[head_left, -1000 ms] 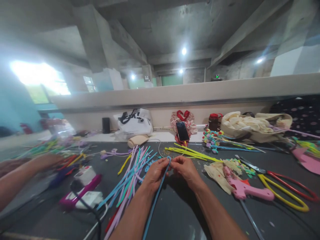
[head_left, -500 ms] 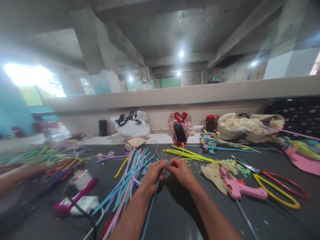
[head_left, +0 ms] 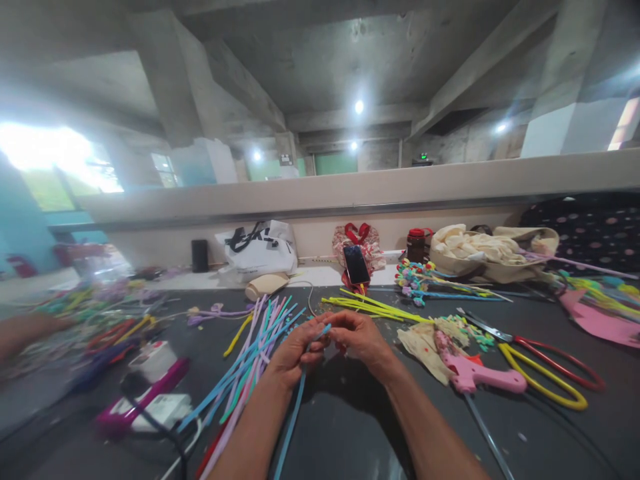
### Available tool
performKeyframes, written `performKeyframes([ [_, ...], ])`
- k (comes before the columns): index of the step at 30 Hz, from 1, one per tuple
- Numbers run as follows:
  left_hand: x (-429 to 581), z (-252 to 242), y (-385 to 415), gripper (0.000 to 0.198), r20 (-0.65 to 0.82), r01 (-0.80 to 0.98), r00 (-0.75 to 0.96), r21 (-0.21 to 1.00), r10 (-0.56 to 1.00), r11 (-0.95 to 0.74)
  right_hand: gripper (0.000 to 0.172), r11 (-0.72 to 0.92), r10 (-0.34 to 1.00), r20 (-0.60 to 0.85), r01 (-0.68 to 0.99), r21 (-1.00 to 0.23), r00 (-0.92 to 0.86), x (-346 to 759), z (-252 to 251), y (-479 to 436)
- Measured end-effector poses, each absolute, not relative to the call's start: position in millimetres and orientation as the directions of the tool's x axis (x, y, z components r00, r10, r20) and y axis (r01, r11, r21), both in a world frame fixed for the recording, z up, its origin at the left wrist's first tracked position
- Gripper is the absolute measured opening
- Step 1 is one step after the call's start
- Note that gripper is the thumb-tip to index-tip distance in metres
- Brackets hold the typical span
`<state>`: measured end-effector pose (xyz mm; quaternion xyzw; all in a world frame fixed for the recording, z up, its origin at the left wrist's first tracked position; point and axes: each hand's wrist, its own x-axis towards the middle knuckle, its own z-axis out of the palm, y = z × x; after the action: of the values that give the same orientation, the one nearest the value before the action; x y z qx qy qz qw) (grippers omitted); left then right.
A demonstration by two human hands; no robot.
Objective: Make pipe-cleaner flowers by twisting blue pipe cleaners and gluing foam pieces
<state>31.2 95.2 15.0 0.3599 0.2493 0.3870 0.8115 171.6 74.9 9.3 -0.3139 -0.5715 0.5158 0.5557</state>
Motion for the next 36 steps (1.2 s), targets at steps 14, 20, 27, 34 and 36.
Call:
performKeyframes([
  [14, 45.2, 10.4, 89.9, 0.023, -0.052, -0.131, 0.338, 0.986, 0.940, 0.101, 0.007, 0.353, 0.934, 0.349, 0.319, -0.880, -0.073, 183.8, 5.2, 79.9],
  [20, 47.8, 7.7, 87.6, 0.020, -0.026, 0.025, 0.270, 0.999, 0.963, 0.020, 0.014, 0.367, 0.902, 0.431, 0.504, -0.782, 0.011, 180.4, 1.9, 78.8],
  [27, 51.8, 4.9, 88.9, 0.011, -0.049, -0.016, 0.242, 0.998, 0.969, 0.054, 0.014, 0.326, 0.900, 0.423, 0.481, -0.814, 0.105, 171.1, 0.9, 76.4],
  [34, 49.6, 5.7, 92.9, 0.018, -0.115, -0.080, 0.332, 0.986, 0.936, 0.149, 0.021, 0.255, 0.965, 0.263, 0.255, -0.933, -0.002, 178.0, -0.3, 83.5],
  [36, 48.7, 4.8, 93.6, 0.019, -0.135, -0.086, 0.354, 0.981, 0.925, 0.176, 0.020, 0.251, 0.968, 0.250, 0.224, -0.942, -0.030, 180.2, -1.3, 85.0],
])
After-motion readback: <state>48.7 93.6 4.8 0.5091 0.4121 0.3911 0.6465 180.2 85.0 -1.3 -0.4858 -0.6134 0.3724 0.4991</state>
